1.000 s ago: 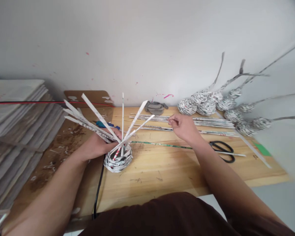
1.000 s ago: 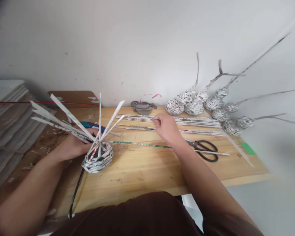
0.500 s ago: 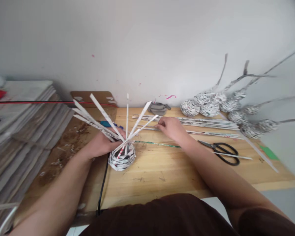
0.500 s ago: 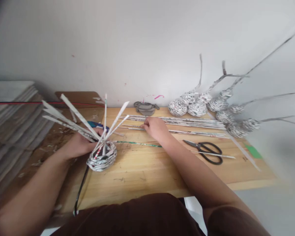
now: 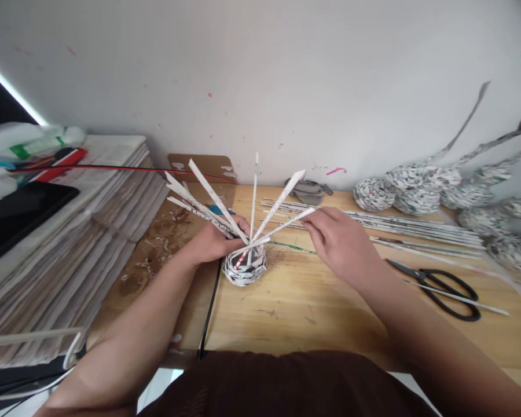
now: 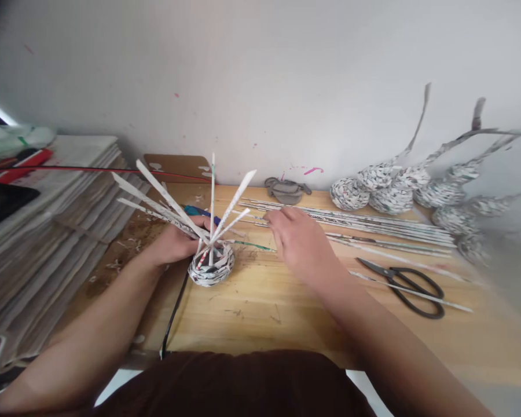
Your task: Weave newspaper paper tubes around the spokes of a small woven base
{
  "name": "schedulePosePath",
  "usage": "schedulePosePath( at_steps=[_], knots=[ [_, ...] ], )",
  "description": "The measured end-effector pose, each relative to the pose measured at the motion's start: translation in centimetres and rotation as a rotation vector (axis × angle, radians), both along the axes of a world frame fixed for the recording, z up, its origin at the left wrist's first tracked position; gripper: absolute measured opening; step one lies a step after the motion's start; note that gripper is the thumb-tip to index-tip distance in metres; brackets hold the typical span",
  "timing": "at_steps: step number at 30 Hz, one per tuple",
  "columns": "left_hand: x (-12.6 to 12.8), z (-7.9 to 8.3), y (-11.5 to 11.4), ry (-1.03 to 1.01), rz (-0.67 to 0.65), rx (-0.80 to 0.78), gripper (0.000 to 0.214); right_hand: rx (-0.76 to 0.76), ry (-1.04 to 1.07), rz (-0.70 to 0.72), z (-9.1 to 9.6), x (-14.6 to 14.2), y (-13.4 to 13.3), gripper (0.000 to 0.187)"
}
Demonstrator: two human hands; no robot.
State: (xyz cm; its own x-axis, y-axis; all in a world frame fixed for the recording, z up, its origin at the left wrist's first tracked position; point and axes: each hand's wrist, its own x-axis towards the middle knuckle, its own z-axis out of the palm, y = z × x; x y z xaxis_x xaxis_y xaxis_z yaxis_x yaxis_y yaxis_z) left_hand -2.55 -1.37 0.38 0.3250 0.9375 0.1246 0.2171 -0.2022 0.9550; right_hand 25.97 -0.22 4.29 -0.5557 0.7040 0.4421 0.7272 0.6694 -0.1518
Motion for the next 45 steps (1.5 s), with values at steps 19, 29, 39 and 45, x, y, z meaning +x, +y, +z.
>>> schedulePosePath(
  at_steps=[19,29,39,45],
  knots=[
    [-0.5,-0.8,-0.2,-0.100,0.289,0.444,0.012,0.153,0.060,0.051,3.5,-0.1,-6.0,0.022],
    [1.1,0.1,-0.8,-0.120,0.131,0.328,0.014,-0.471,0.421,0.091,2.7,-4.3,-4.1,0.019],
    [1.1,-0.3,-0.6,-0.126,0.023,0.196,0.026,-0.393,0.486,0.149,1.7,-5.5,-3.9,0.008],
    [1.3,-0.5,-0.6,-0.183,0.021,0.211,0.019,-0.351,0.467,0.121,1.5,-5.6,-4.0,0.007]
  ],
)
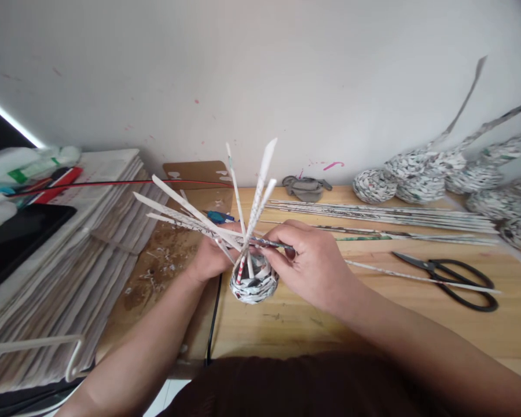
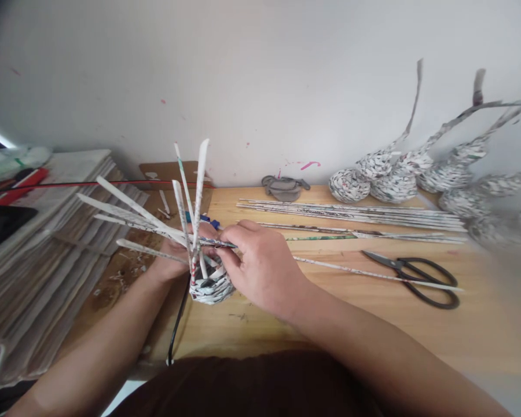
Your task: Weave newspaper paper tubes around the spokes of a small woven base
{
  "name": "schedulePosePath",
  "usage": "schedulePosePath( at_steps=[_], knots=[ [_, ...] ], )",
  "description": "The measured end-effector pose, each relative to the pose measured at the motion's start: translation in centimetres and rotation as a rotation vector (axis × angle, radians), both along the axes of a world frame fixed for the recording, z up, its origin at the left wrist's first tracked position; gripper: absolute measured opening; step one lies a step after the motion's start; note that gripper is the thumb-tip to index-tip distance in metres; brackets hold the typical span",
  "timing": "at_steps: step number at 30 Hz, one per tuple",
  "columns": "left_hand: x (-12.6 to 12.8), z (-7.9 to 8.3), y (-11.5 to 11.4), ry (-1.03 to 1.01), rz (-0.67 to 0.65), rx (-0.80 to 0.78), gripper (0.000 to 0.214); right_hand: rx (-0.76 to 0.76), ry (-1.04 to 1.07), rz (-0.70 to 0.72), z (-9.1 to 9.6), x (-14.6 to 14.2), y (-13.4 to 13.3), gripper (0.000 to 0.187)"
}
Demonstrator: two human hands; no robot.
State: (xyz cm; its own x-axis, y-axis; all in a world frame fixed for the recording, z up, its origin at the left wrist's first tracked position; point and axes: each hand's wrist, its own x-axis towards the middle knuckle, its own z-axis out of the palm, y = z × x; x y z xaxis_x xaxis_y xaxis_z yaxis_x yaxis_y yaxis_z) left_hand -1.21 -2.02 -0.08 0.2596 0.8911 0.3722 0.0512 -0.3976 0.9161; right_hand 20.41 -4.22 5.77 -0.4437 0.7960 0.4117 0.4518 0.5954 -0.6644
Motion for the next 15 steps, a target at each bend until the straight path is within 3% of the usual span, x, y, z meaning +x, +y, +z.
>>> schedulePosePath(
  at_steps=[4,8,12,15],
  knots=[
    [0.3,0.3,0.0,-0.030,0.010,0.058,0.018,0.034,-0.028,0.016,0.3,0.1,-0.1,0.012],
    [0.3,0.8,-0.2,0.022,0.055,0.043,0.021,0.051,-0.141,0.021,1.8,1.5,-0.4,0.020],
    [-0.1,0.6,-0.2,-0.014,0.137,0.019,0.023,0.243,-0.293,-0.045,2.9,3.9,-0.9,0.032],
    [-0.3,0.3,-0.1,-0.054,0.122,0.100,0.015,0.377,-0.370,-0.071,2.9,5.2,-1.3,0.038]
  ],
)
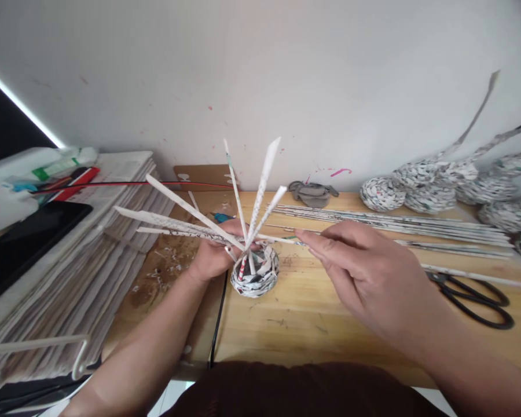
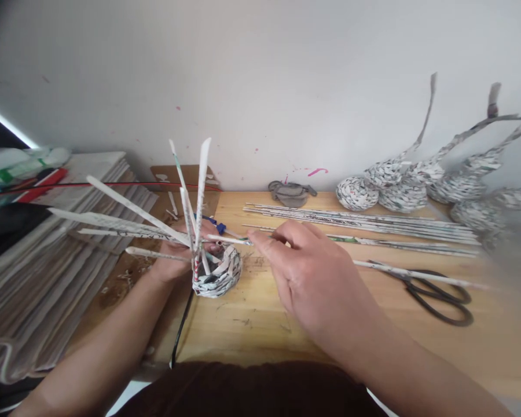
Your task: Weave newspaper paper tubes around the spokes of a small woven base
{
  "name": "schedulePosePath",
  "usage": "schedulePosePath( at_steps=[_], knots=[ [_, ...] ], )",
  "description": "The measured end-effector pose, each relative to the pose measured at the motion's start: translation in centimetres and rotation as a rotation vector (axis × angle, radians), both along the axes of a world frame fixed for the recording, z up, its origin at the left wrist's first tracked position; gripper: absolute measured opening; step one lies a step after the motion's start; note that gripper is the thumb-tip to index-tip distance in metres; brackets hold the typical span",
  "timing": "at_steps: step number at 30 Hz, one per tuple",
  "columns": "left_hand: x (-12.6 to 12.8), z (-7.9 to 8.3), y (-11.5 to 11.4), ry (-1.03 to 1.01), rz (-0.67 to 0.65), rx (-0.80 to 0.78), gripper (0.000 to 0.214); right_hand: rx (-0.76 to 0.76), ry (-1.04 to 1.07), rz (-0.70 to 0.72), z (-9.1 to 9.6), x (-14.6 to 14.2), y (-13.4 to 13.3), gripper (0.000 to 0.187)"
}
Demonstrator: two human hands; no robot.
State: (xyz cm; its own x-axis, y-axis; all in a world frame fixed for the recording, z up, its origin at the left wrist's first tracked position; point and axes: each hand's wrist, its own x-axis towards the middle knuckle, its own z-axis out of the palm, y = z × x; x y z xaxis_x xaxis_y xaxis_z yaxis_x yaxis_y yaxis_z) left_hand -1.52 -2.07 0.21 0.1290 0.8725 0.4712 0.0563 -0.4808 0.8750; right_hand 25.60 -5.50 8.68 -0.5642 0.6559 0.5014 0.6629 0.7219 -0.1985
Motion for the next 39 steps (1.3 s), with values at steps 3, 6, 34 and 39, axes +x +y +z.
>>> schedulePosePath(
  at_steps=[3,6,34,39],
  knots=[
    [-0.2,-0.2,0.1,0.006,0.004,0.063,0.010,0.070,-0.040,-0.022,-0.1,0.3,-0.4,0.039],
    [-0.4,-0.1,0.2,0.016,0.028,0.065,0.012,0.117,-0.066,-0.044,0.0,0.4,-0.6,0.037],
    [-0.5,1.3,0.0,0.253,0.028,0.178,0.009,0.299,-0.345,-0.055,2.0,0.3,-0.5,0.040],
    [-0.4,1.4,-0.1,0.312,0.010,0.181,0.011,0.253,-0.401,-0.083,2.0,0.3,-0.4,0.034]
  ],
)
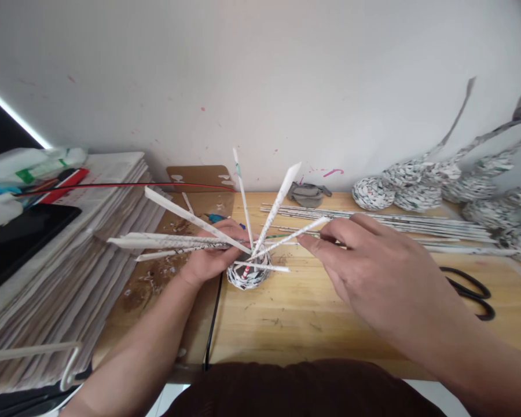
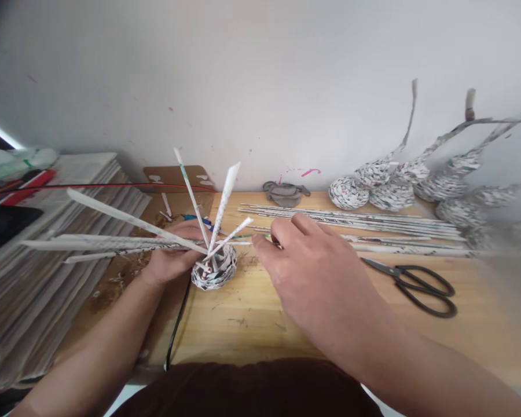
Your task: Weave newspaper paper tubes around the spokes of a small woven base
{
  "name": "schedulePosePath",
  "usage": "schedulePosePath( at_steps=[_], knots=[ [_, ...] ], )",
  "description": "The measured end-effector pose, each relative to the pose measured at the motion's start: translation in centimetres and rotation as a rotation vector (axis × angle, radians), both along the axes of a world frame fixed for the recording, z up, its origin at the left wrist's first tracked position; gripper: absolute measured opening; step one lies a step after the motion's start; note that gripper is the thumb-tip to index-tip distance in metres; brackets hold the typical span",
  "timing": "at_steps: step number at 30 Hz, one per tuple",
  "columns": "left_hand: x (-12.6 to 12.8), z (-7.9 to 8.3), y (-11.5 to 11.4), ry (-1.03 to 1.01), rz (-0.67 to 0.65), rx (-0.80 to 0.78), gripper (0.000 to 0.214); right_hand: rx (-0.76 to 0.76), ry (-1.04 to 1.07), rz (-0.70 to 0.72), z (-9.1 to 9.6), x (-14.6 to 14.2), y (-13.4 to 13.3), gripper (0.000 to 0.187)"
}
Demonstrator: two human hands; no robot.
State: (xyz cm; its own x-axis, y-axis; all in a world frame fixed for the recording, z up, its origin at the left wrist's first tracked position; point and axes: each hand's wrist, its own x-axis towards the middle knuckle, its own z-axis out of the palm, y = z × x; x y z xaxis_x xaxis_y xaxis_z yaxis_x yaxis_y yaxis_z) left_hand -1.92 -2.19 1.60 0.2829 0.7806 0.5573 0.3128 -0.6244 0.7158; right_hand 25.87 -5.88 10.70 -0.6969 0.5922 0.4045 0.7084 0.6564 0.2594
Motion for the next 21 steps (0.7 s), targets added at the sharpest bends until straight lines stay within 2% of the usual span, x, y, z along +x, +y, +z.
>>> schedulePosePath(
  at_steps=[7,13,21],
  knots=[
    [-0.09,-0.31,0.18,0.010,-0.018,0.042,0.009,-0.099,-0.024,-0.031,0.21,-0.04,0.08,0.033],
    [0.22,-0.05,0.05,0.039,0.021,0.049,0.010,-0.110,-0.055,-0.020,0.47,-0.25,-0.27,0.031],
    [0.03,-0.48,0.24,0.025,-0.027,0.069,0.009,-0.113,-0.049,-0.007,0.70,-0.33,-0.25,0.029]
  ],
)
